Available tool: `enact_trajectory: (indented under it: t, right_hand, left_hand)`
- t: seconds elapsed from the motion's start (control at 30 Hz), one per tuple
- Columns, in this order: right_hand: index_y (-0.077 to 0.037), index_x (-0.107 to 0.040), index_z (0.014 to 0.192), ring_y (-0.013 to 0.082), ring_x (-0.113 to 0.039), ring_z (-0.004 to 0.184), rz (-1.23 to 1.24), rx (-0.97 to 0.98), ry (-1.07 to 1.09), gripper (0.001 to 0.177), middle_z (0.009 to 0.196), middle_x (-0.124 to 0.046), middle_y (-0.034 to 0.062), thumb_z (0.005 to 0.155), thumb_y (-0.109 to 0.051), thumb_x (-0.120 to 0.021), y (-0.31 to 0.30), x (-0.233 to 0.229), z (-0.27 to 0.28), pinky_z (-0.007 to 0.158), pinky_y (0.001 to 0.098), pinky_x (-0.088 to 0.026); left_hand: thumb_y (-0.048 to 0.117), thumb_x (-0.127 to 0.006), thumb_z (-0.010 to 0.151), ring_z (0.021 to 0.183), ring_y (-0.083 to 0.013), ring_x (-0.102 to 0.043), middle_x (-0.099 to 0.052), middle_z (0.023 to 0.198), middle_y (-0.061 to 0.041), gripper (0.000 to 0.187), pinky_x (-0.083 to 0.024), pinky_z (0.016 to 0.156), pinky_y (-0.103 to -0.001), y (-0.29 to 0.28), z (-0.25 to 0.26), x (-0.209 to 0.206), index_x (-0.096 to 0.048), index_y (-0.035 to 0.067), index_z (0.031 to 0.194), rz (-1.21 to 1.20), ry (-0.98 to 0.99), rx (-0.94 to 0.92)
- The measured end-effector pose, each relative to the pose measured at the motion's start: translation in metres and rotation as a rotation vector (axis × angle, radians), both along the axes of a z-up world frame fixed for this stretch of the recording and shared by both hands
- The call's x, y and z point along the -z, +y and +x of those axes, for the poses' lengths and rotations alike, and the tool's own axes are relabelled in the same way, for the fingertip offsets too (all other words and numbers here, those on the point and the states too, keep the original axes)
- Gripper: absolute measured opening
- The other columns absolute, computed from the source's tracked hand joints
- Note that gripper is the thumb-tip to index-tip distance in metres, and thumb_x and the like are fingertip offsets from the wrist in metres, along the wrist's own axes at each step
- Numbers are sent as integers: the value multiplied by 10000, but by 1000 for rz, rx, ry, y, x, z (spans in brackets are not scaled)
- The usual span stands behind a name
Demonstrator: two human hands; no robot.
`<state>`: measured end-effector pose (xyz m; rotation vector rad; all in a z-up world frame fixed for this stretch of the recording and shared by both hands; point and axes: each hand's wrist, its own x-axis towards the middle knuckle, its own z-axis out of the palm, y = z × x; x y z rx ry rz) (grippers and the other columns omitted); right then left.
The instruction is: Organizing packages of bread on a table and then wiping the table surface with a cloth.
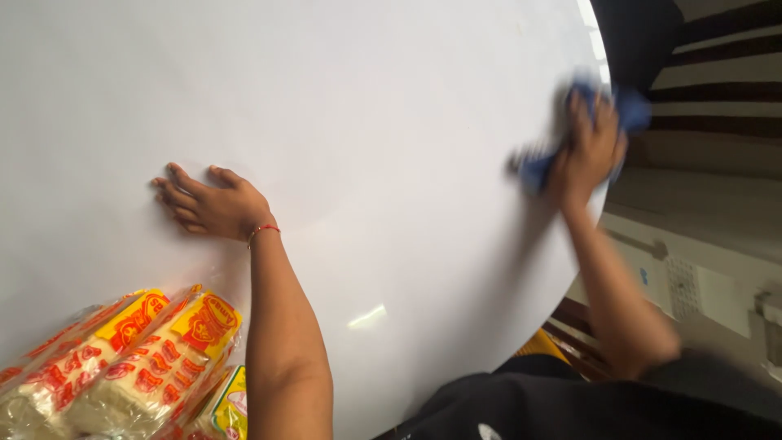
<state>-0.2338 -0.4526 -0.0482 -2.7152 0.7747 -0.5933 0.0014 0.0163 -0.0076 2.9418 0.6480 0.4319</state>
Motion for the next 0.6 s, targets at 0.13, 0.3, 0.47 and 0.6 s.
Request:
enact_trajectory:
  t: [0.13,0.3,0.47,0.6]
  right_hand:
    - [-246,-515,1590,384,-329,1556,51,117,231,717,1677,-404,136,928,29,-536,128,-9,-84,1202,629,-178]
    - [-253,-573,1506,352,-346,1547,152,-150,224,678,1649,-431,103,883,14,-561,183,-59,-21,1225,578,-167]
    - [-249,-657,1447,341,-403,1525,62,-515,114,630,1617,-500,108,870,-9,-581,126,-58,88,1243,547,-168]
    - [-182,-645,1506,380,-390,1520,-76,-447,-12,646,1609,-516,146,891,1,-569,76,-28,181,1209,565,-192]
  left_hand:
    - [334,-609,993,1505,-334,-314,-335,1642,-155,598,-244,1196,-541,-1,-1,-3,-450,142,1537,15,-3,8]
    - [352,-616,983,1503,-326,-326,-341,1637,-141,603,-256,1199,-537,-2,-4,-5,-457,149,1529,21,-12,-24]
    - [331,-622,983,1513,-324,-325,-345,1650,-134,603,-266,1202,-525,-6,-6,-7,-458,146,1533,0,-24,-2]
    - [322,-636,978,1510,-318,-323,-342,1642,-134,609,-264,1192,-528,-2,-1,-5,-456,145,1532,7,-28,-7]
